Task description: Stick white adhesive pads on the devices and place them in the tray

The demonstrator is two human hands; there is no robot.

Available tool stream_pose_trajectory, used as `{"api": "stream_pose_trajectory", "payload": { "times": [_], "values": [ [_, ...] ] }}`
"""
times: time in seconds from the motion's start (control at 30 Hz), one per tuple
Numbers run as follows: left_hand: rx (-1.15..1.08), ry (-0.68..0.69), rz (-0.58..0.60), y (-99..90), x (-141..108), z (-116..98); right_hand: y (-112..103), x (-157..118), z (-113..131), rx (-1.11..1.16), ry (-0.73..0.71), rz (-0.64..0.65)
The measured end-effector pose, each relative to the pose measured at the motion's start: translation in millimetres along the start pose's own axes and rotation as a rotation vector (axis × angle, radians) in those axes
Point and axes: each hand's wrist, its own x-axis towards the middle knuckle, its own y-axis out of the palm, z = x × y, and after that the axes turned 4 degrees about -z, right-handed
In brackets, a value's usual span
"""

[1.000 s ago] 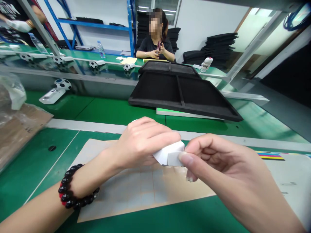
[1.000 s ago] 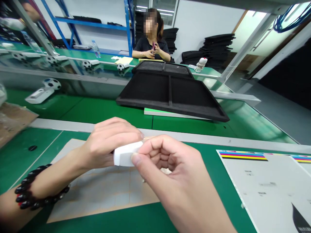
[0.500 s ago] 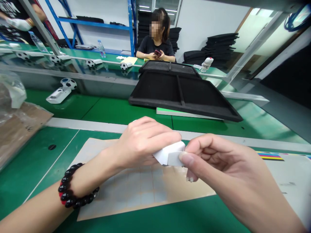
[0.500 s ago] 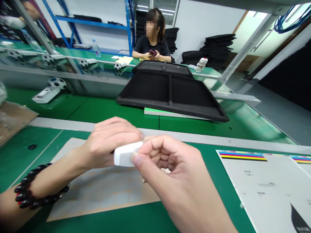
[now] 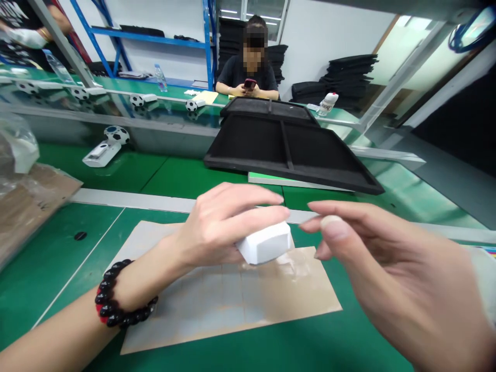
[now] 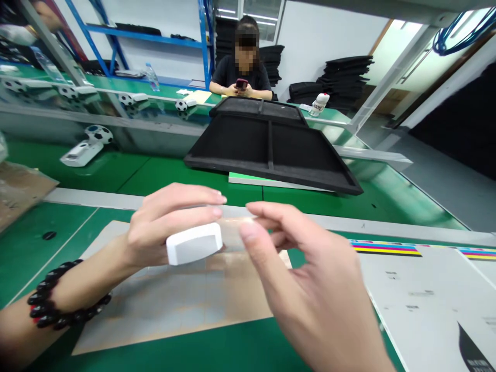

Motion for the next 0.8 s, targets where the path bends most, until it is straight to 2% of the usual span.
{"api": "stream_pose_trajectory", "payload": {
  "times": [0.13, 0.23, 0.33, 0.47, 0.53, 0.57, 0.67, 0.7, 0.8],
  "values": [
    [0.024, -0.02, -0.073, -1.0, 3, -5, 16, 2, 3, 0.324, -0.067, 0.312],
    [0.002, 0.025, -0.069, -0.3, 4, -8, 19, 2, 1, 0.406, -0.064, 0.432],
    [-0.018, -0.002, 0.002, -0.5, 4, -11, 18, 1, -3, 0.309, -0.102, 0.437],
    [-0.008, -0.125, 0.324, -5.4, 5, -2, 20, 13, -10, 0.046, -0.113, 0.321],
    [-0.011, -0.235, 0.43, -11.3, 2, 18, 22, 28, -16, -0.002, -0.003, 0.208],
    [-0.007, -0.317, 0.437, -15.5, -2, 32, 23, 38, -21, 0.007, 0.075, 0.124],
    [0.156, -0.672, 0.35, -34.0, -28, 88, 28, 62, -44, 0.192, 0.205, -0.11],
    [0.259, -0.764, 0.319, -42.4, -41, 108, 30, 66, -52, 0.263, 0.2, -0.134],
    [0.417, -0.895, 0.203, -74.3, -91, 161, 31, 67, -71, 0.325, 0.18, -0.088]
  ]
}}
